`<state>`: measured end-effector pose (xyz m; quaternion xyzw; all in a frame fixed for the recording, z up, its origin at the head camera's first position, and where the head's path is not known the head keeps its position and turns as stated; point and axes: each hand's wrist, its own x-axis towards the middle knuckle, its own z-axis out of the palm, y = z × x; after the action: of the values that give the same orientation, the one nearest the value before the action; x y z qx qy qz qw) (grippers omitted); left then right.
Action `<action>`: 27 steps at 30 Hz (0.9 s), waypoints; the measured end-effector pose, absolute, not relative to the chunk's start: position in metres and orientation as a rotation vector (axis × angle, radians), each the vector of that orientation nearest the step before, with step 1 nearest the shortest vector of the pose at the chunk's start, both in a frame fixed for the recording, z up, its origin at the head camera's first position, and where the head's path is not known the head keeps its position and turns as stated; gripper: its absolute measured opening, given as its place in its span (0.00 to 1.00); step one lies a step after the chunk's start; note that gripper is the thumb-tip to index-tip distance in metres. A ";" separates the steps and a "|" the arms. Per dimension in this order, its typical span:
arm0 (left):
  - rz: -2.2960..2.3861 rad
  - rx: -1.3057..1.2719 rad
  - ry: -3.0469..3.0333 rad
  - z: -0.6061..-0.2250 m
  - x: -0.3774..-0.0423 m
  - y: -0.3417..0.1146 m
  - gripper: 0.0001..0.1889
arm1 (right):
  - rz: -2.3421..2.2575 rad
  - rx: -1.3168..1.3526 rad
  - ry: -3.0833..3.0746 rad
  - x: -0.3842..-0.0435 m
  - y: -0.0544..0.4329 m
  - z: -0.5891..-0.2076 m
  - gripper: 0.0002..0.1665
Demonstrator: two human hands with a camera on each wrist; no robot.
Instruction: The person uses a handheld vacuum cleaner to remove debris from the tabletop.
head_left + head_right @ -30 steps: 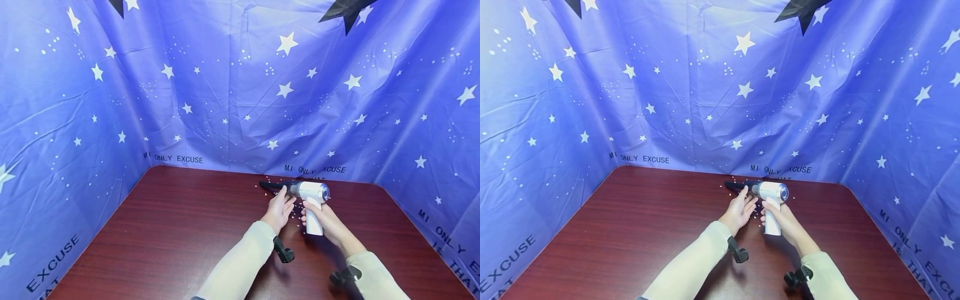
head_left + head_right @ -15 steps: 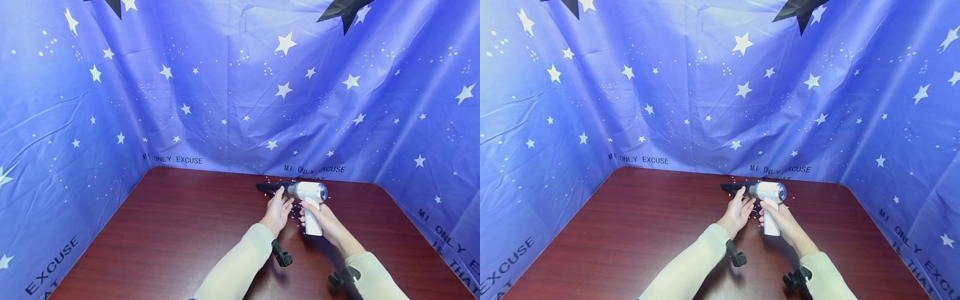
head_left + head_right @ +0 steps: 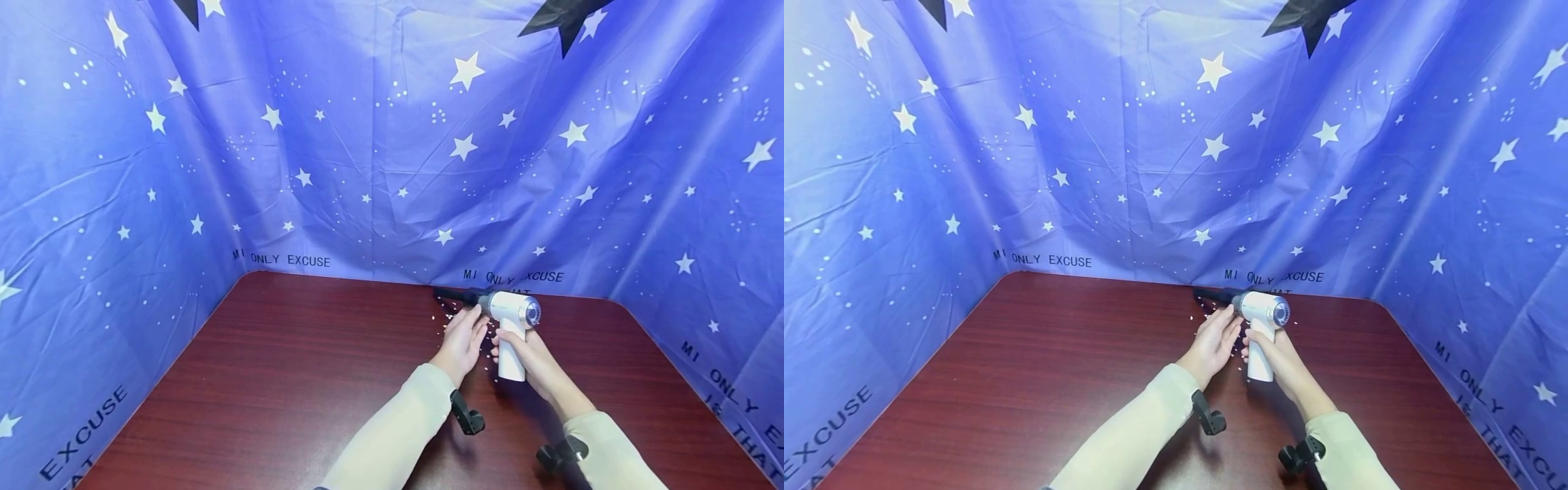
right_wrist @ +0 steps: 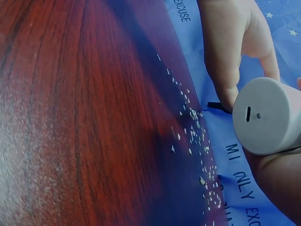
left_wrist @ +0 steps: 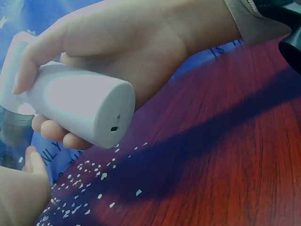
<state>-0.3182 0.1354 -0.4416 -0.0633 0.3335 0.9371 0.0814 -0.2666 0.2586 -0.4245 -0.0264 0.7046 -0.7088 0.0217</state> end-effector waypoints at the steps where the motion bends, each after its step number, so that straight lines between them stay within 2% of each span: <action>1: 2.794 -0.188 1.003 -0.441 -0.318 0.136 0.16 | -2.197 -0.080 2.183 -0.267 0.258 -0.425 0.14; 9: 2.742 -0.237 1.011 -0.440 -0.321 0.136 0.36 | -2.181 -0.104 2.148 -0.267 0.258 -0.425 0.18; 13: 2.730 -0.223 1.030 -0.442 -0.322 0.136 0.35 | -2.176 -0.137 2.126 -0.268 0.257 -0.428 0.17; 18: 2.739 -0.198 1.077 -0.441 -0.323 0.135 0.27 | -2.185 -0.166 2.103 -0.273 0.253 -0.431 0.18; 27: 2.761 -0.196 1.019 -0.438 -0.322 0.136 0.39 | -2.189 -0.149 2.137 -0.274 0.251 -0.430 0.19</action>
<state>-0.3218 0.1360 -0.4383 -0.0661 0.3438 0.9318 0.0960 -0.2740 0.2515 -0.4301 -0.0487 0.6972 -0.7142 0.0396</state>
